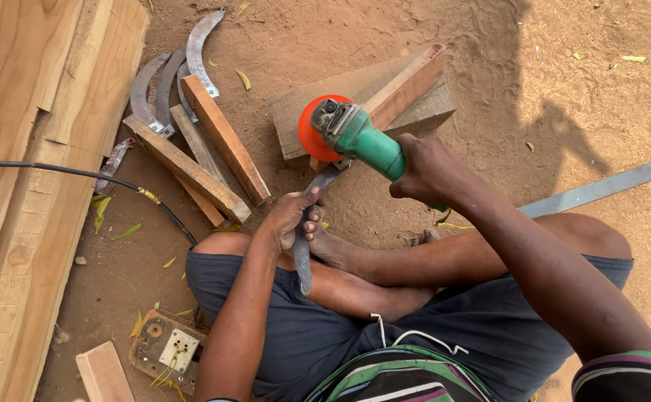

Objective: The person uses an angle grinder to sharpen and smooth the edges of curved metal blades by holding them against a wooden block. They pick up and handle different metal pieces and move a wooden support on the ground.

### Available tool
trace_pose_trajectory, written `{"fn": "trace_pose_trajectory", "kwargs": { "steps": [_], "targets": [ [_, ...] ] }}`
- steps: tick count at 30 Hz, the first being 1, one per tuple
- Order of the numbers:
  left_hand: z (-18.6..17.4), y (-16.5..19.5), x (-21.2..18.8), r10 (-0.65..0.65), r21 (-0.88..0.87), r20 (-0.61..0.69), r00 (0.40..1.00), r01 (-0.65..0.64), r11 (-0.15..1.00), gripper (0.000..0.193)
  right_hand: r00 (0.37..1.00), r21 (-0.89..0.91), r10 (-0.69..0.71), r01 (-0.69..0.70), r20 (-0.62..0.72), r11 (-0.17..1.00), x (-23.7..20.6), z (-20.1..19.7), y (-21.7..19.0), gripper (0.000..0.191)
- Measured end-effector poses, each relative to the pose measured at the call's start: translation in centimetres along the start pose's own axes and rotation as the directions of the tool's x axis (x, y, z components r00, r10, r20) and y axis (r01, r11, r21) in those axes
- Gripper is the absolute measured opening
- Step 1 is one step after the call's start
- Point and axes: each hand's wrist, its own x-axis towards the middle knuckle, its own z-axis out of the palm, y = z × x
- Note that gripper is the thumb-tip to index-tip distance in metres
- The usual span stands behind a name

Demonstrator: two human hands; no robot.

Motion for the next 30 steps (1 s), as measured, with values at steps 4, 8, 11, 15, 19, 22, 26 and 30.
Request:
{"fn": "trace_pose_trajectory", "kwargs": {
  "steps": [4, 8, 11, 15, 19, 22, 26, 30],
  "targets": [
    [-0.3, -0.2, 0.2, 0.084, -0.046, 0.077, 0.994, -0.08, 0.996, 0.038, 0.989, -0.075, -0.109, 0.102, -0.101, 0.992, -0.3, 0.3, 0.5, 0.052],
    [-0.3, -1.0, 0.6, 0.159, 0.04, -0.022, 0.987, -0.158, 0.987, 0.041, 0.994, -0.017, 0.042, -0.044, -0.103, 0.999, -0.3, -1.6, 3.8, 0.055],
    [-0.2, -1.2, 0.8, 0.171, 0.12, -0.094, 0.981, -0.159, 0.98, 0.043, 0.982, -0.047, 0.105, -0.114, -0.159, 0.992, 0.1, -4.3, 7.2, 0.052],
    [0.3, -0.9, 0.5, 0.152, 0.216, -0.207, 0.967, -0.106, 0.971, 0.046, 0.951, -0.022, 0.234, -0.243, -0.201, 0.97, 1.7, -7.0, 11.8, 0.053],
    [0.8, 0.1, -0.5, 0.137, 0.175, -0.117, 0.984, -0.115, 0.978, 0.041, 0.915, 0.109, 0.321, -0.303, -0.245, 0.947, 4.3, -9.1, 15.6, 0.055],
    [0.4, 1.0, -1.1, 0.037, 0.039, -0.031, 0.999, -0.036, 0.999, 0.033, 0.92, 0.423, 0.341, -0.235, -0.195, 0.875, 6.4, -8.8, 17.2, 0.055],
    [-1.7, 1.8, -0.6, 0.001, -0.17, 0.186, 0.983, 0.031, 0.985, 0.033, 0.949, 0.714, 0.306, -0.161, -0.078, 0.681, 8.6, -5.6, 17.8, 0.053],
    [-3.3, 1.9, -0.1, 0.042, -0.375, 0.464, 0.885, 0.153, 0.914, 0.042, 0.947, 0.645, 0.318, -0.21, -0.053, 0.734, 8.9, -4.4, 18.4, 0.047]
  ]
}}
